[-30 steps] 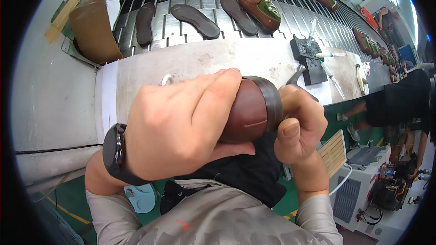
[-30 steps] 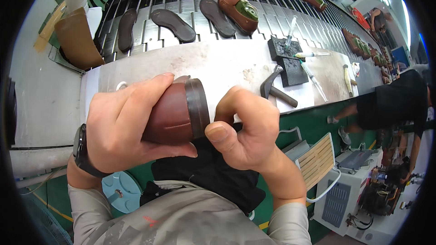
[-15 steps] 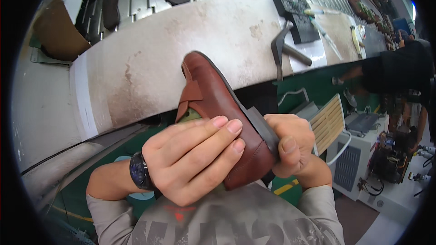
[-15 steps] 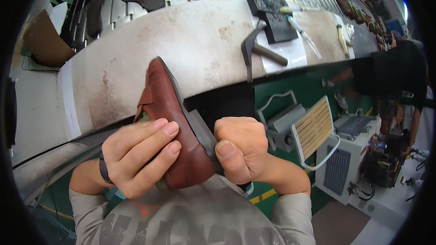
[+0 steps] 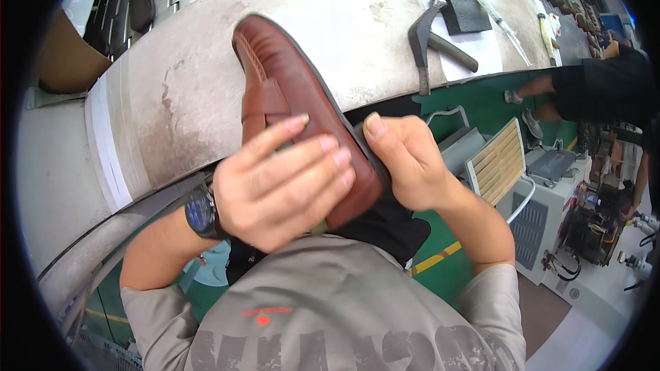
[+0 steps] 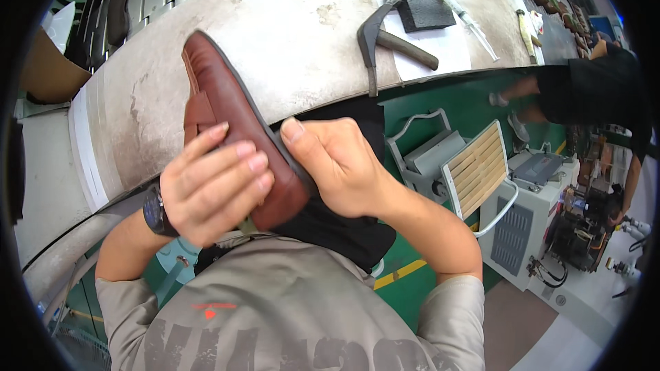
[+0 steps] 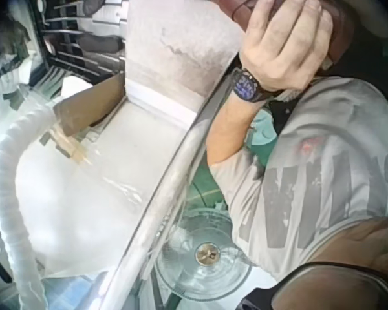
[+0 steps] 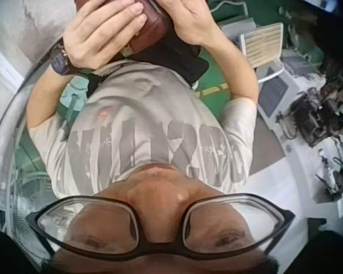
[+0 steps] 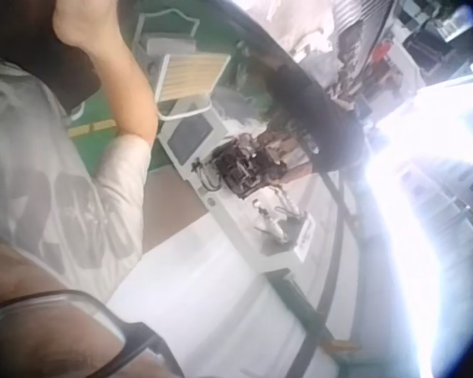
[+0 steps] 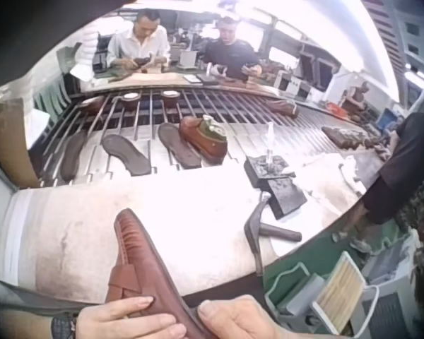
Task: The person picks up shoe uppers and matching soles from a conveyor belt, hammers the heel of the upper, and then manually presses and fits the sole onto the bottom of the shoe.
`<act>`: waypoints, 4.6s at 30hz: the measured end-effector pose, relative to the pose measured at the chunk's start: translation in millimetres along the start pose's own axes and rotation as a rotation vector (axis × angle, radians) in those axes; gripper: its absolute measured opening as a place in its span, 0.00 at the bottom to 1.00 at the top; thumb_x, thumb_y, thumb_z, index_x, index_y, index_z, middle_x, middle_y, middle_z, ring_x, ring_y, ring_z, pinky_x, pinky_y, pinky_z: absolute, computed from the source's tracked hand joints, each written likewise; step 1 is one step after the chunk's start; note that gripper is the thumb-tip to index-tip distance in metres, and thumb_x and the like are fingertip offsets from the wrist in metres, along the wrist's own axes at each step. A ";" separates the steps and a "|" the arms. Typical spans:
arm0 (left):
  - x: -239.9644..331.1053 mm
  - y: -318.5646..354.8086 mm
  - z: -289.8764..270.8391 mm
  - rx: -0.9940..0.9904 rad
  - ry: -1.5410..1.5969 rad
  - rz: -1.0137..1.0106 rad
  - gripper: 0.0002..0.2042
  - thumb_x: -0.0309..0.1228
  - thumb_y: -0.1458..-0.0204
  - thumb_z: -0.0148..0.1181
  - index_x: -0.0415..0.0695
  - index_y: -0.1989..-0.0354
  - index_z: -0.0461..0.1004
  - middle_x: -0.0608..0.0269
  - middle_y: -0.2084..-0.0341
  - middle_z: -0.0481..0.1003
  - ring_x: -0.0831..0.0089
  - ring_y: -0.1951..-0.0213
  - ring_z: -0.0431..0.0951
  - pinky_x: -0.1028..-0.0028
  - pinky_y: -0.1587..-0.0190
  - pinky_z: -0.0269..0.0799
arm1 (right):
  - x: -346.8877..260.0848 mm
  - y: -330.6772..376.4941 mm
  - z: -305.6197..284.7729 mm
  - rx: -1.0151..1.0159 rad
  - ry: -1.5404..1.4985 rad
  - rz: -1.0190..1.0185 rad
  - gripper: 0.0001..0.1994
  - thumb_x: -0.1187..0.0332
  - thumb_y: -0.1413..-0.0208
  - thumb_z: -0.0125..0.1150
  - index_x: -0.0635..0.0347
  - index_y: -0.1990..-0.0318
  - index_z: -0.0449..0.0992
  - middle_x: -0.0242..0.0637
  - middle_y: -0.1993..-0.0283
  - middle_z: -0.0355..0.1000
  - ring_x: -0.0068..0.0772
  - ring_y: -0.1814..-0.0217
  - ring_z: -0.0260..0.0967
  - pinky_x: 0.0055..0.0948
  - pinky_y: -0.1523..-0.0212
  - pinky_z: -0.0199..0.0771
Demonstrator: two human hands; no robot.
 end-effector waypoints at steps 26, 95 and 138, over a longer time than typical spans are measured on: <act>-38.0 14.8 21.7 0.006 -0.088 0.046 0.11 0.23 0.48 0.67 0.41 0.56 0.85 0.59 0.52 0.82 0.62 0.48 0.83 0.56 0.41 0.82 | 31.3 -43.9 5.1 -0.100 0.096 0.024 0.31 0.53 0.22 0.45 0.62 0.79 0.67 0.39 0.84 0.58 0.32 0.79 0.51 0.36 0.77 0.58; -22.8 45.6 11.8 -0.097 0.803 -1.400 0.25 0.41 0.39 0.70 0.36 0.44 0.69 0.58 0.57 0.78 0.74 0.54 0.76 0.70 0.48 0.75 | 17.4 -9.6 63.1 0.168 0.454 -0.209 0.16 0.70 0.28 0.54 0.63 0.73 0.64 0.49 0.84 0.62 0.55 0.85 0.66 0.45 0.84 0.62; -126.3 -11.0 44.3 0.123 0.982 -1.204 0.12 0.28 0.41 0.68 0.38 0.51 0.79 0.53 0.68 0.83 0.69 0.68 0.84 0.74 0.65 0.79 | -112.9 -129.7 -259.8 0.678 -0.405 -0.171 0.26 0.53 0.31 0.52 0.67 0.39 0.72 0.50 0.43 0.77 0.48 0.48 0.81 0.52 0.55 0.90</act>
Point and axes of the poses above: each hand's wrist, its own y-axis away from the middle knuckle, its own z-axis out of the palm, x = y × z, the point moved 4 cm from there along -y, towards the middle knuckle
